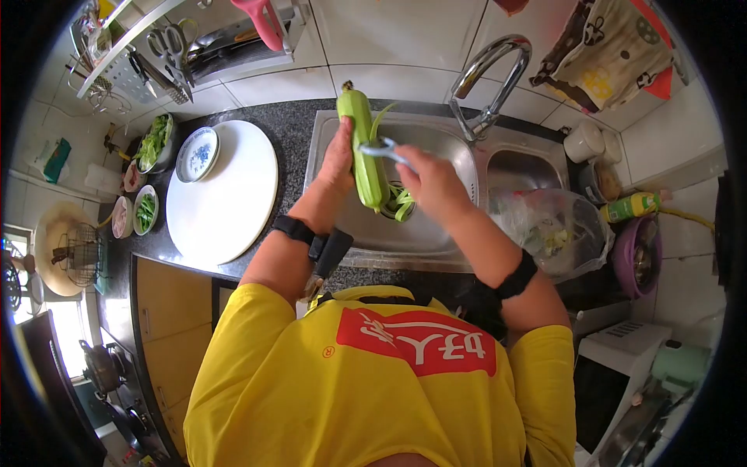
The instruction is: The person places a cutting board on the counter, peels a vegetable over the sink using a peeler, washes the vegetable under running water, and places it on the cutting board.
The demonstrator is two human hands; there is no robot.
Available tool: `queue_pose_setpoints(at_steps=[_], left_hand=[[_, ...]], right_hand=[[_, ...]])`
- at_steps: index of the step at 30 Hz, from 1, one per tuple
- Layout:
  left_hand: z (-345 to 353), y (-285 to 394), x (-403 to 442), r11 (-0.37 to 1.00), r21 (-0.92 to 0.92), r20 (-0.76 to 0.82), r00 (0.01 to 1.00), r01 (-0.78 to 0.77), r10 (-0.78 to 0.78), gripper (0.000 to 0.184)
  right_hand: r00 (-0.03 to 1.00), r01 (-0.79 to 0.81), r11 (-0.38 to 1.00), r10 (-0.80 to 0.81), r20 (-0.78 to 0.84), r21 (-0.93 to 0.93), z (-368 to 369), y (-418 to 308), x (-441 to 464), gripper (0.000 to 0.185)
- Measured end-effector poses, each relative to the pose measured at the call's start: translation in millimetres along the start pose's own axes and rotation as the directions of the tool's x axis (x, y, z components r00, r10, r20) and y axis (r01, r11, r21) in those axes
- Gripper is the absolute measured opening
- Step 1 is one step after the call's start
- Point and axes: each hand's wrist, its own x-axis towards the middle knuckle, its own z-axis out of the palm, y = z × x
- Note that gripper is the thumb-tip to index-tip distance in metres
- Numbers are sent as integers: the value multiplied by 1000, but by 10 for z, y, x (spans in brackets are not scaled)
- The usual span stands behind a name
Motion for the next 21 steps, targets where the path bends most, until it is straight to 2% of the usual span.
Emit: queue_pose_setpoints(at_steps=[1, 3, 4, 5, 6, 7, 9, 11, 13, 15, 17, 19, 21], left_hand=[[-11, 53, 15, 1000, -25, -53, 999, -11, 10, 49], [-146, 96, 129, 999, -24, -54, 998, -35, 34, 53], [-186, 114, 168, 996, 1, -89, 992, -87, 87, 56], [-229, 126, 194, 990, 28, -123, 983, -137, 139, 59], [-293, 135, 223, 994, -6, -126, 986, -113, 111, 59], [-311, 169, 210, 993, -6, -127, 985, -115, 113, 59], [-294, 236, 187, 979, -160, -113, 988, -123, 106, 59], [-206, 250, 144, 979, -156, -127, 985, -135, 115, 60], [-233, 185, 167, 943, -331, -35, 999, -29, 18, 66], [-227, 104, 131, 949, -313, -5, 1000, 27, -30, 70], [-206, 18, 85, 907, -376, 211, 971, 188, -114, 71], [-56, -24, -33, 936, -317, 156, 982, 151, -105, 70], [-34, -83, -60, 962, -119, 175, 959, 246, -223, 72]], right_hand=[[1000, 0, 1000, 0, 3, 0, 11, -37, -106, 22], [997, 72, 995, -68, 48, -75, 13, -94, -295, 21], [996, 75, 994, -72, 51, -73, 8, -85, -371, 21], [988, 43, 993, -25, 152, -112, 1, -53, -453, 21], [968, 15, 988, 24, 248, -155, -5, -4, -515, 20], [968, 17, 988, 22, 248, -154, 8, 73, -572, 20], [983, 24, 990, 2, 185, -142, 31, 242, -666, 21], [985, -108, 990, 118, 126, -88, -5, 431, -609, 21], [968, -240, 971, 239, 77, 6, -111, 394, -424, 21], [964, -264, 964, 264, 34, 2, -195, 280, -214, 21], [957, -291, 957, 291, -7, -3, -218, 200, -35, 21], [979, -178, 983, 172, -109, -42, -206, 164, 121, 20], [975, -196, 980, 194, -105, -17, -163, 191, 242, 20]])
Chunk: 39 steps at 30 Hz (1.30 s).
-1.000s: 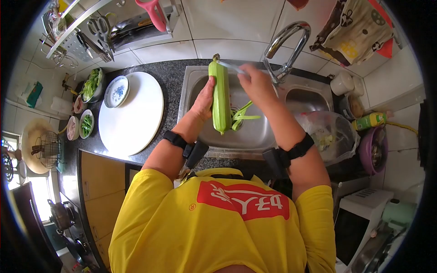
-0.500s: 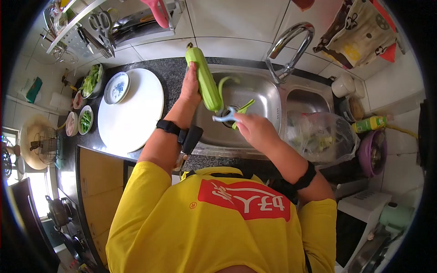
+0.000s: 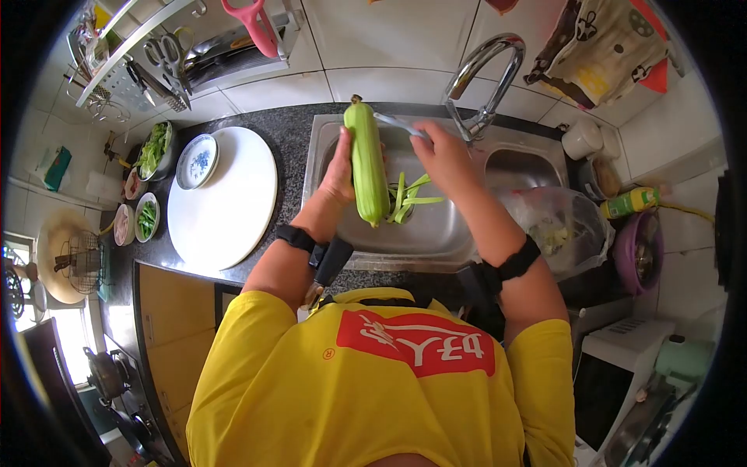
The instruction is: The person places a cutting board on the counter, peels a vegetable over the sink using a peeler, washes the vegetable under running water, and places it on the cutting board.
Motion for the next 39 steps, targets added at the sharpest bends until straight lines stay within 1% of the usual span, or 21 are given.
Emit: queue_pose_setpoints(at_steps=[2, 4, 7, 8, 11, 14, 15, 17, 19, 20, 22, 24, 26, 27, 28, 31, 33, 35, 36, 37, 39], left_hand=[[62, -55, -17, 1000, -3, -1, 1000, 2, -2, 69], [113, -64, -40, 996, 82, -53, 998, -18, 22, 65], [132, -53, -65, 993, 117, -30, 999, -33, 37, 58], [136, -58, -70, 991, 123, -25, 998, -48, 52, 53], [158, -52, -78, 983, 162, -45, 995, -84, 92, 49], [157, -70, -72, 981, 172, -47, 994, -94, 103, 47], [147, -83, -62, 981, 172, -47, 994, -93, 103, 47], [128, -109, -37, 970, 218, -84, 989, -104, 125, 55], [155, -96, -53, 964, 237, -88, 986, -120, 145, 54], [165, -89, -59, 957, 254, -92, 982, -139, 167, 54], [125, -68, -24, 963, 230, -77, 984, -141, 163, 50], [90, -31, 29, 967, 207, -63, 985, -145, 161, 46], [65, 16, 102, 956, 196, -129, 961, -217, 244, 48], [5, 42, 144, 939, 200, -114, 946, -278, 305, 49], [-22, 90, 149, 940, 198, -117, 945, -278, 305, 49], [-51, 193, 162, 901, 295, -201, 901, -318, 384, 55], [-127, 216, 224, 910, 258, -209, 900, -326, 382, 56], [-178, 262, 250, 917, 221, -215, 900, -332, 378, 56], [-184, 288, 249, 935, 126, -236, 906, -331, 352, 57], [-182, 299, 252, 944, 28, -255, 911, -329, 325, 58], [-158, 278, 228, 942, -4, -223, 919, -335, 326, 58]], right_hand=[[1000, -22, 999, 21, 6, 24, 31, 10, 78, 20], [1000, 7, 1000, -8, -9, -23, 50, 12, 129, 21], [997, 69, 997, -70, -35, -22, 79, 21, 139, 22], [997, 70, 997, -70, -31, -22, 83, 25, 135, 22], [999, 27, 999, -28, -21, -23, 49, -40, 148, 19], [1000, -2, 1000, 2, -15, -7, 52, -29, 163, 19], [999, 18, 1000, -19, -32, -18, 63, -7, 166, 21], [998, 37, 999, -38, -51, -30, 76, 38, 155, 22], [991, 117, 993, -118, -54, -31, 70, 37, 133, 19], [992, 115, 993, -117, -54, -32, 66, 36, 104, 19], [999, 34, 999, -34, 32, 0, 40, -79, -20, 20], [996, 33, 999, -33, 82, 2, 63, -107, -155, 20], [991, 30, 1000, -30, 128, 3, 85, -107, -310, 21], [986, 105, 994, -105, 127, 1, 97, -88, -405, 21], [976, 180, 984, -179, 128, -1, 94, -80, -503, 21], [957, 221, 973, -203, 205, -66, 34, -81, -741, 21], [941, 219, 966, -172, 290, -137, -9, -52, -840, 23], [933, 229, 961, -171, 316, -157, 65, 197, -957, 23], [925, 238, 955, -168, 341, -176, 60, 245, -974, 23], [926, 237, 955, -167, 339, -177, 26, 305, -969, 23], [969, 96, 988, -65, 239, -118, -36, 345, -869, 24]])
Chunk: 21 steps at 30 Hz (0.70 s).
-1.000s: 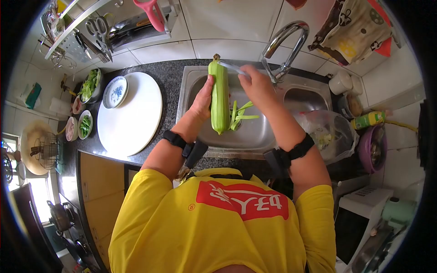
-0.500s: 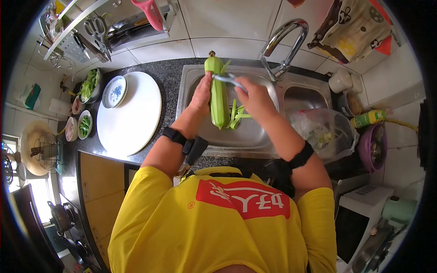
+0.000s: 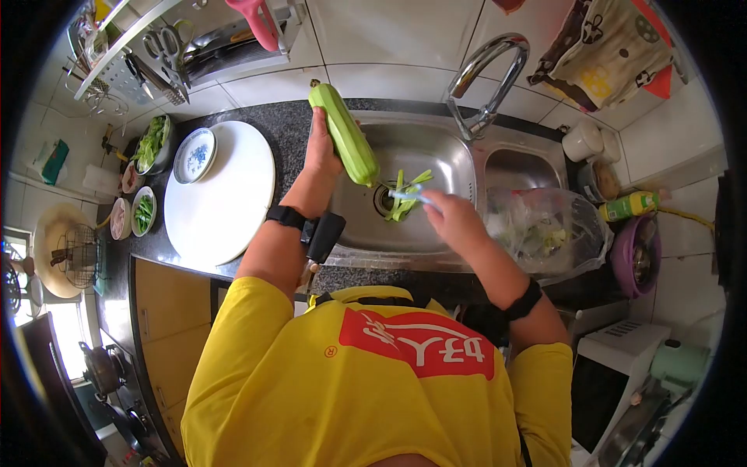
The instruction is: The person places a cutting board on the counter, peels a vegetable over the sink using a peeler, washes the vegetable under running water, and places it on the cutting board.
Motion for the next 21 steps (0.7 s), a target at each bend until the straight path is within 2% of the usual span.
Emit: queue_pose_setpoints(at_steps=[2, 3, 5, 6, 9, 10, 13, 17, 19, 21], left_hand=[[9, -8, -55, 995, -83, 102, 994, 57, -49, 57], [46, -15, -110, 995, -79, 101, 994, 59, -51, 57], [146, -34, -207, 961, -212, 97, 983, 176, -158, 58], [158, -60, -221, 966, -180, 122, 979, 186, -166, 66], [154, -115, -318, 963, -129, 178, 961, 235, -210, 69], [110, -140, -292, 958, -88, 224, 942, 273, -248, 75], [121, -162, -332, 943, -11, 191, 926, 333, -325, 75], [154, -149, -388, 950, 92, 216, 925, 298, -311, 65], [197, -148, -437, 960, 137, 224, 936, 245, -271, 62], [224, -150, -454, 965, 182, 235, 945, 188, -229, 60]], right_hand=[[998, -49, 996, 52, -46, 68, -88, -44, 109, 23], [990, -96, 986, 109, -91, 133, -134, -79, 170, 22], [986, -63, 984, 87, -144, 164, -174, -140, 298, 21], [983, -56, 983, 85, -163, 177, -207, -190, 348, 21], [977, -31, 986, 65, -203, 165, -212, -219, 480, 20], [973, -15, 990, 47, -226, 141, -216, -229, 529, 20], [972, -43, 987, 78, -224, 156, -306, -333, 631, 20], [967, -59, 987, 95, -238, 151, -346, -434, 784, 20], [967, -134, 991, 137, -216, 30, -367, -471, 854, 23], [967, -77, 994, 93, -238, 73, -345, -437, 943, 21]])
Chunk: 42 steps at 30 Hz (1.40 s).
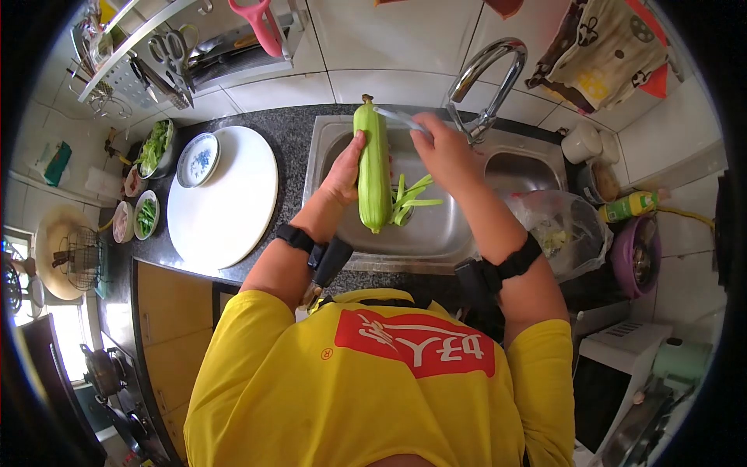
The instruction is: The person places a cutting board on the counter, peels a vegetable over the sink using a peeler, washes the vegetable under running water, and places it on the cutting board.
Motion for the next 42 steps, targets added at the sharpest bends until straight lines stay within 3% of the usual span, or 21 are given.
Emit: queue_pose_setpoints(at_steps=[2, 10, 14, 16, 17, 22, 26, 28, 30, 32, 34, 37, 39, 42], left_hand=[[9, -1, 2, 1000, 0, 42, 999, 27, -27, 48], [-38, -67, 47, 998, 60, 13, 1000, -29, 29, 48], [-115, -106, 131, 990, 90, 15, 994, -108, 107, 50], [-129, -51, 197, 993, 32, -101, 989, -110, 112, 50], [-127, -19, 219, 982, 43, -119, 975, -185, 189, 50], [-218, 214, 277, 971, 101, -226, 945, -219, 236, 45], [-395, 255, 400, 964, 29, -243, 934, -263, 262, 58], [-332, 306, 372, 940, -156, -221, 938, -305, 268, 61], [-280, 289, 329, 943, -155, -219, 941, -295, 258, 63], [-293, 250, 286, 919, -384, -68, 995, -89, 68, 65], [-267, 155, 260, 904, -427, 11, 1000, 3, 2, 67], [-160, 16, 188, 937, -350, 87, 996, 17, 14, 68], [-109, -4, 157, 980, -185, 80, 995, 73, -59, 63], [52, -21, 71, 994, -72, 62, 995, 78, -73, 57]], right_hand=[[999, 46, 997, -45, -19, 54, 23, 6, 22, 20], [999, 27, 1000, -27, -17, -7, 7, -27, -25, 19], [999, -21, 999, 19, 49, 47, 38, 3, -196, 20], [991, 80, 993, -88, 103, 81, 122, 61, -362, 21], [980, 183, 979, -189, 69, 93, 165, 88, -461, 21], [959, 208, 977, -197, 204, -39, 82, 95, -892, 21], [931, 129, 982, -71, 359, -140, 106, 403, -1106, 26], [955, 100, 989, -65, 291, -106, 69, 537, -1041, 25], [974, 72, 995, -55, 219, -67, 55, 581, -924, 25], [985, -124, 989, 114, 133, 75, -20, 499, -753, 23], [986, -126, 988, 115, 117, 87, -54, 420, -571, 20], [997, -63, 991, 57, 57, 116, -23, 330, -356, 20], [999, 48, 998, -48, -4, 40, -40, 209, -235, 20], [1000, -25, 1000, 25, 4, 0, -65, 49, -103, 20]])
